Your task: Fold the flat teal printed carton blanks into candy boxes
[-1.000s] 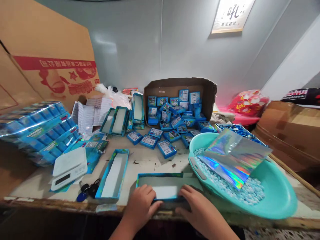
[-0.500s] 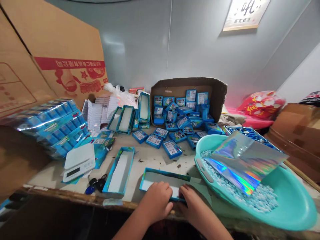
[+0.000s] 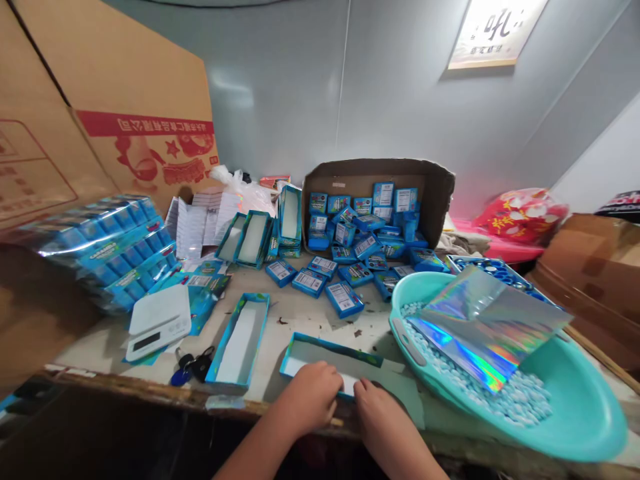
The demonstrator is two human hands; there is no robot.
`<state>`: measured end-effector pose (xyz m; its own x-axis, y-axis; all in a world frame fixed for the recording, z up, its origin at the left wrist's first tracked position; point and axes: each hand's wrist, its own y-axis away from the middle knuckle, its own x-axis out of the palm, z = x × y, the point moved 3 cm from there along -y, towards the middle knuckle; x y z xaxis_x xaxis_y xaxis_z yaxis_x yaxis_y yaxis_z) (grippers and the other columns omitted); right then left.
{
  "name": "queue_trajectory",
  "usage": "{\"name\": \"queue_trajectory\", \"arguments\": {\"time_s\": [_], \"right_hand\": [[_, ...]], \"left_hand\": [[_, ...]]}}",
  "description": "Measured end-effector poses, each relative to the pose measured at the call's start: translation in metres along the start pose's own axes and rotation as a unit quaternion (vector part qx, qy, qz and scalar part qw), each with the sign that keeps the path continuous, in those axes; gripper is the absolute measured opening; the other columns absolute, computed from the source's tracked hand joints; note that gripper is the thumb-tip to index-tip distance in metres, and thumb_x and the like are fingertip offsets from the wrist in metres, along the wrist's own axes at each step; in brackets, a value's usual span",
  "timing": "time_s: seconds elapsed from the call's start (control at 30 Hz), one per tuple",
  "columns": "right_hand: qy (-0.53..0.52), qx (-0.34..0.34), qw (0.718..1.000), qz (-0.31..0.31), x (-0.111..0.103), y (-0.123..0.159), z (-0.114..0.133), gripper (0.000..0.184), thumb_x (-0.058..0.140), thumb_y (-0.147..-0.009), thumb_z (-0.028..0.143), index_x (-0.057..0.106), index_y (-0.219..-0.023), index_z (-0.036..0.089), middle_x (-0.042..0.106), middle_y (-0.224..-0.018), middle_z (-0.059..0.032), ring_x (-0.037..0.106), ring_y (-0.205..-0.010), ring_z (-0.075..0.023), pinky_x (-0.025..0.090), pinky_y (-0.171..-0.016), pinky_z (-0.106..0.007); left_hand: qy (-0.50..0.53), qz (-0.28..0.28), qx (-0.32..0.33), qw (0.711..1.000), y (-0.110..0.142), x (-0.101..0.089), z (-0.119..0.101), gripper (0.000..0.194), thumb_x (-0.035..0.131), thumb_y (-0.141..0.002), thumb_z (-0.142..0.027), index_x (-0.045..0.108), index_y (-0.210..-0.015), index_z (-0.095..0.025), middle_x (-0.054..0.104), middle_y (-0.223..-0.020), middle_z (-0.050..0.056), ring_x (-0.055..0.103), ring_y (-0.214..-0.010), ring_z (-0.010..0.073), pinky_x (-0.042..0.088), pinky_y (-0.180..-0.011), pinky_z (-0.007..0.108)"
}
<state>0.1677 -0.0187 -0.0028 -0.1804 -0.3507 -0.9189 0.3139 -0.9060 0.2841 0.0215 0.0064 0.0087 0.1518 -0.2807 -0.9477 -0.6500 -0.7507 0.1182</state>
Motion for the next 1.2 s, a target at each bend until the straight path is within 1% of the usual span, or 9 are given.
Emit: {"name": "queue_trajectory", "arguments": {"time_s": [0.13, 0.23, 0.37, 0.47, 0.6, 0.73, 0.83, 0.93, 1.2], "right_hand": [[0.01, 0.006, 1.0, -0.004, -0.002, 0.001, 0.002, 0.042, 0.039, -0.083, -0.008, 0.069, -0.106, 0.01, 0.071, -0.107, -0.0171, 0.069, -0.096, -0.0308, 0.048, -0.08, -0.036], [0.007, 0.017, 1.0, -0.016, 0.0, 0.002, 0.002, 0.037, 0.039, -0.087, -0.005, 0.069, -0.102, 0.012, 0.071, -0.104, -0.015, 0.069, -0.095, -0.0293, 0.049, -0.08, -0.034], [-0.002, 0.016, 0.999, -0.032, 0.005, 0.006, -0.003, 0.036, 0.04, -0.09, -0.003, 0.067, -0.109, 0.013, 0.068, -0.118, -0.0153, 0.067, -0.104, -0.0263, 0.048, -0.087, -0.032], [-0.009, 0.009, 0.999, -0.045, 0.006, 0.007, -0.006, 0.032, 0.042, -0.094, 0.002, 0.066, -0.111, 0.013, 0.066, -0.125, -0.0163, 0.064, -0.111, -0.0258, 0.047, -0.093, -0.031], [-0.018, 0.005, 0.998, -0.055, 0.002, 0.006, -0.005, 0.029, 0.044, -0.094, 0.005, 0.067, -0.108, 0.012, 0.067, -0.12, -0.0172, 0.064, -0.111, -0.0261, 0.047, -0.094, -0.031], [-0.019, 0.007, 0.998, -0.052, -0.001, 0.004, 0.001, 0.03, 0.045, -0.088, 0.0, 0.068, -0.104, 0.01, 0.069, -0.112, -0.0184, 0.067, -0.104, -0.0287, 0.049, -0.089, -0.034], [-0.021, 0.013, 0.998, -0.05, -0.002, 0.003, 0.004, 0.033, 0.044, -0.085, -0.003, 0.069, -0.103, 0.009, 0.07, -0.108, -0.0189, 0.068, -0.099, -0.0298, 0.05, -0.085, -0.035], [-0.033, 0.012, 0.998, -0.051, 0.0, 0.003, 0.004, 0.033, 0.043, -0.085, -0.003, 0.069, -0.1, 0.009, 0.07, -0.105, -0.0191, 0.068, -0.097, -0.0304, 0.05, -0.083, -0.036], [-0.117, -0.006, 0.99, -0.072, 0.007, 0.002, -0.009, 0.02, 0.054, -0.089, 0.009, 0.068, -0.104, 0.011, 0.067, -0.115, -0.0168, 0.064, -0.109, -0.0275, 0.047, -0.094, -0.033]], "left_hand": [[-0.007, -0.005, -0.002, 1.0, 0.001, 0.003, 0.0, 0.007, 0.054, -0.084, -0.02, 0.06, -0.089, -0.02, 0.068, -0.097, 0.008, 0.062, -0.096, 0.0266, 0.05, -0.078, 0.038], [-0.006, -0.012, -0.006, 1.0, 0.004, 0.002, 0.0, 0.01, 0.056, -0.082, -0.019, 0.058, -0.092, -0.021, 0.067, -0.099, 0.007, 0.06, -0.097, 0.0269, 0.05, -0.078, 0.039], [0.004, -0.025, -0.013, 1.0, 0.009, 0.0, -0.002, 0.022, 0.061, -0.079, -0.023, 0.057, -0.101, -0.025, 0.065, -0.104, 0.003, 0.059, -0.099, 0.0257, 0.049, -0.08, 0.04], [0.011, -0.029, -0.01, 0.999, 0.011, -0.002, -0.003, 0.024, 0.061, -0.081, -0.027, 0.056, -0.104, -0.028, 0.064, -0.107, 0.001, 0.058, -0.102, 0.0248, 0.048, -0.083, 0.04], [0.019, -0.024, -0.02, 0.999, 0.008, -0.004, -0.002, 0.021, 0.063, -0.078, -0.027, 0.058, -0.099, -0.026, 0.065, -0.105, 0.002, 0.06, -0.101, 0.0253, 0.049, -0.081, 0.039], [0.028, -0.013, -0.042, 0.999, 0.001, -0.005, 0.0, 0.022, 0.064, -0.073, -0.028, 0.061, -0.094, -0.024, 0.069, -0.099, 0.005, 0.063, -0.095, 0.027, 0.05, -0.078, 0.038], [0.029, 0.003, -0.047, 0.998, -0.003, -0.006, 0.001, 0.018, 0.062, -0.07, -0.023, 0.065, -0.087, -0.023, 0.071, -0.094, 0.007, 0.066, -0.09, 0.028, 0.05, -0.075, 0.037], [0.035, 0.016, -0.041, 0.998, -0.005, -0.008, 0.003, 0.02, 0.061, -0.068, -0.018, 0.07, -0.085, -0.024, 0.074, -0.091, 0.006, 0.068, -0.089, 0.0266, 0.049, -0.074, 0.034], [0.053, 0.018, -0.052, 0.997, -0.007, -0.009, 0.01, 0.018, 0.061, -0.071, -0.021, 0.072, -0.086, -0.026, 0.075, -0.089, 0.004, 0.068, -0.086, 0.0245, 0.044, -0.068, 0.031]]}}
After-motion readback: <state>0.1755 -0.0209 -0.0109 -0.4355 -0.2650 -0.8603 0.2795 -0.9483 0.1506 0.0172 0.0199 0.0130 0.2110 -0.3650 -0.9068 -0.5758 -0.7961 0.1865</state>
